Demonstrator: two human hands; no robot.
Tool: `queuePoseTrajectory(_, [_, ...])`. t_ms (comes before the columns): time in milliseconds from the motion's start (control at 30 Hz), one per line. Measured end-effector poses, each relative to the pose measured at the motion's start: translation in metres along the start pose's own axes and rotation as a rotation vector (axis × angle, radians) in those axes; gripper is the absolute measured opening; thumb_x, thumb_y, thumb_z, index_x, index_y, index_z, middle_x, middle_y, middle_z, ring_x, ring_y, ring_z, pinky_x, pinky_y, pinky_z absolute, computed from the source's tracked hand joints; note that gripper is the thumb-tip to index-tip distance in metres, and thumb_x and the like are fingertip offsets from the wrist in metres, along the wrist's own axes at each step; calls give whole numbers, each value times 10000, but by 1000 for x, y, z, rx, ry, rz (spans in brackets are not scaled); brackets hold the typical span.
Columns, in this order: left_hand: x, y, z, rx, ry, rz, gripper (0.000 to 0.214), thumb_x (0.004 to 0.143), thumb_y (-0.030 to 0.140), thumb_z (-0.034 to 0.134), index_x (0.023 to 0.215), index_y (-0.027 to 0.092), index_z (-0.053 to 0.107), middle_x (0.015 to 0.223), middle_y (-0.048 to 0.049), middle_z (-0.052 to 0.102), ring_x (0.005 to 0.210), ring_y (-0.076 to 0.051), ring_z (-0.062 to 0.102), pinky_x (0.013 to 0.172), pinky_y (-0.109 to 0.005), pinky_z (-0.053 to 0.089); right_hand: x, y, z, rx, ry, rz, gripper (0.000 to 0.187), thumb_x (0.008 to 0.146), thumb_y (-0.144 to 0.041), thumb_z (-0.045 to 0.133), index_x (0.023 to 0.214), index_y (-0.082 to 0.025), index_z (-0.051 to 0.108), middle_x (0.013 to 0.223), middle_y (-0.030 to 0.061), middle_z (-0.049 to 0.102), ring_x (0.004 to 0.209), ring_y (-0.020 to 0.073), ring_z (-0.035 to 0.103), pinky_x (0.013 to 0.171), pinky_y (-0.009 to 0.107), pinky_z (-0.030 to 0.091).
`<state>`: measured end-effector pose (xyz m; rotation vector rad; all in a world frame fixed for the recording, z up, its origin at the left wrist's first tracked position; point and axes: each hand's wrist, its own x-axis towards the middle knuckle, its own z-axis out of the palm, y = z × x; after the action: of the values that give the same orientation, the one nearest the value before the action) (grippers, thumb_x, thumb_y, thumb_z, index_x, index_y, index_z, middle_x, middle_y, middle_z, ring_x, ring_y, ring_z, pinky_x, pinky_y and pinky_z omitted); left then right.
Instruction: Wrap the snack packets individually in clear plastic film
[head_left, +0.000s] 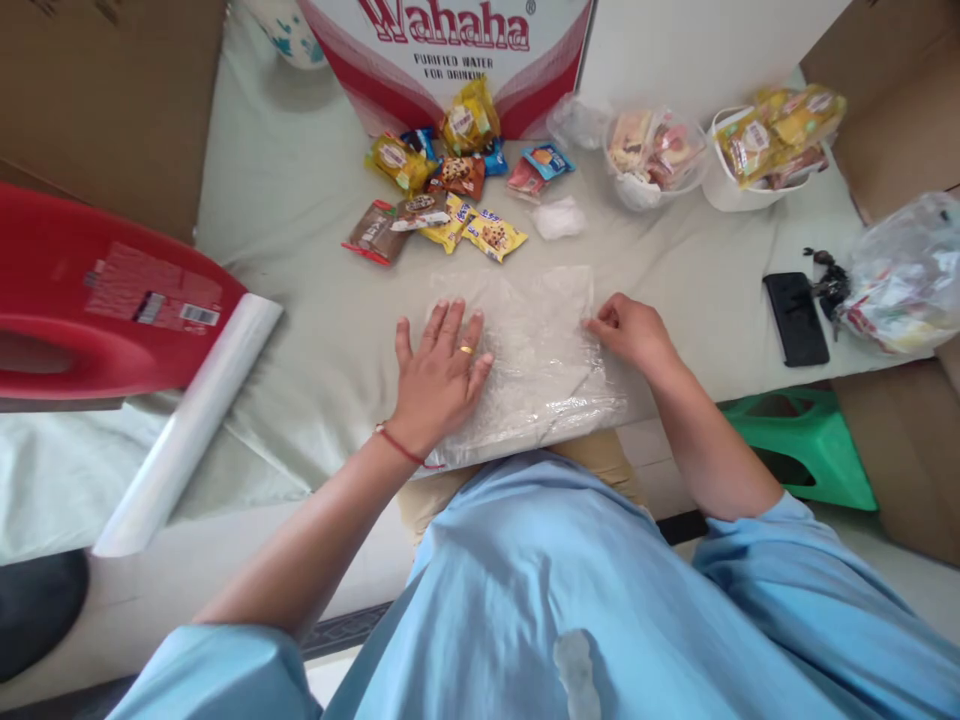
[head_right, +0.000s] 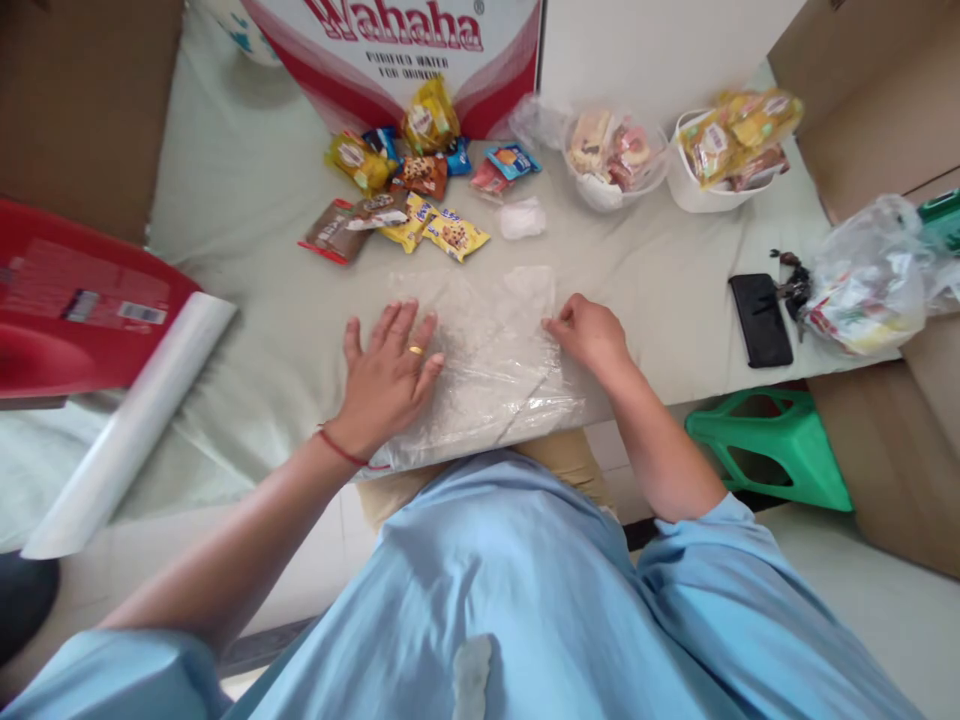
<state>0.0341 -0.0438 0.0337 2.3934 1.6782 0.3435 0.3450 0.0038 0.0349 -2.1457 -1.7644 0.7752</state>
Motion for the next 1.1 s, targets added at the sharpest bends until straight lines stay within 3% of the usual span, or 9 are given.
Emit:
queuePoseTrajectory(133, [1,-6,26,49,-128,-53,647,1080,500,283,1680,261,314,1763,-112,287,1643,-303,240,1306,-645,11,12,-5,1,363,-77,-83,215,806,-374,723,741,-221,588,720,3,614,696,165,542,677,311,435])
queuePoseTrajectory(300, [-3,-7,26,41,-110,-54,651,1082,521,259,1677,264,326,1758,-100,302,1645,-282,238,1314,-617,-11,10,-6,-2,863,-236,-5,338,774,-477,801,790,-233,568,965,58,719,878,197,653,755,333,558])
queuePoseTrajectory(367, [-2,-7,25,36,-104,-56,648,1081,519,263,1674,269,331,1756,-98,308,1645,-283,240,1316,-615,-15,12,-5,0,802,-161,37,363,800,-522,787,812,-239,560,964,66,714,905,210,662,755,338,566])
queuePoseTrajectory(467, [-2,-6,25,31,-97,-62,642,1080,513,273,1671,273,340,1755,-97,311,1644,-284,243,1317,-609,-23,20,-4,7,462,137,18,330,842,-526,748,888,-235,598,880,48,678,844,208,626,757,347,535])
queuePoseTrajectory(533, [-2,-6,26,32,-96,-62,639,1081,511,273,1666,267,352,1754,-97,314,1644,-282,245,1319,-607,-18,27,-4,10,247,182,0,320,846,-516,745,910,-225,628,817,36,659,789,208,599,756,356,505])
queuePoseTrajectory(700, [-2,-6,24,37,-101,-65,633,1083,511,277,1654,257,379,1751,-97,325,1638,-281,259,1318,-608,12,37,-16,10,102,11,-60,228,798,-310,785,735,-220,585,716,16,606,730,193,565,723,334,442])
queuePoseTrajectory(800, [-2,-5,24,31,-90,-63,632,1082,506,285,1652,250,383,1748,-99,331,1635,-280,265,1320,-604,8,38,-22,4,395,-41,-107,256,820,-283,766,724,-222,536,745,11,613,735,173,582,725,324,467])
queuePoseTrajectory(933, [-2,-5,24,28,-81,-60,626,1083,505,280,1645,254,398,1747,-95,335,1635,-279,266,1320,-605,10,32,-24,-5,878,-267,49,420,756,-404,883,776,-233,500,884,46,717,817,202,689,735,362,571])
queuePoseTrajectory(1100, [-3,-5,24,25,-80,-60,620,1084,500,278,1642,262,402,1749,-94,333,1637,-279,263,1322,-601,1,22,-19,-9,1044,-485,119,610,594,-355,1011,1045,-250,614,957,52,779,750,159,688,649,289,571])
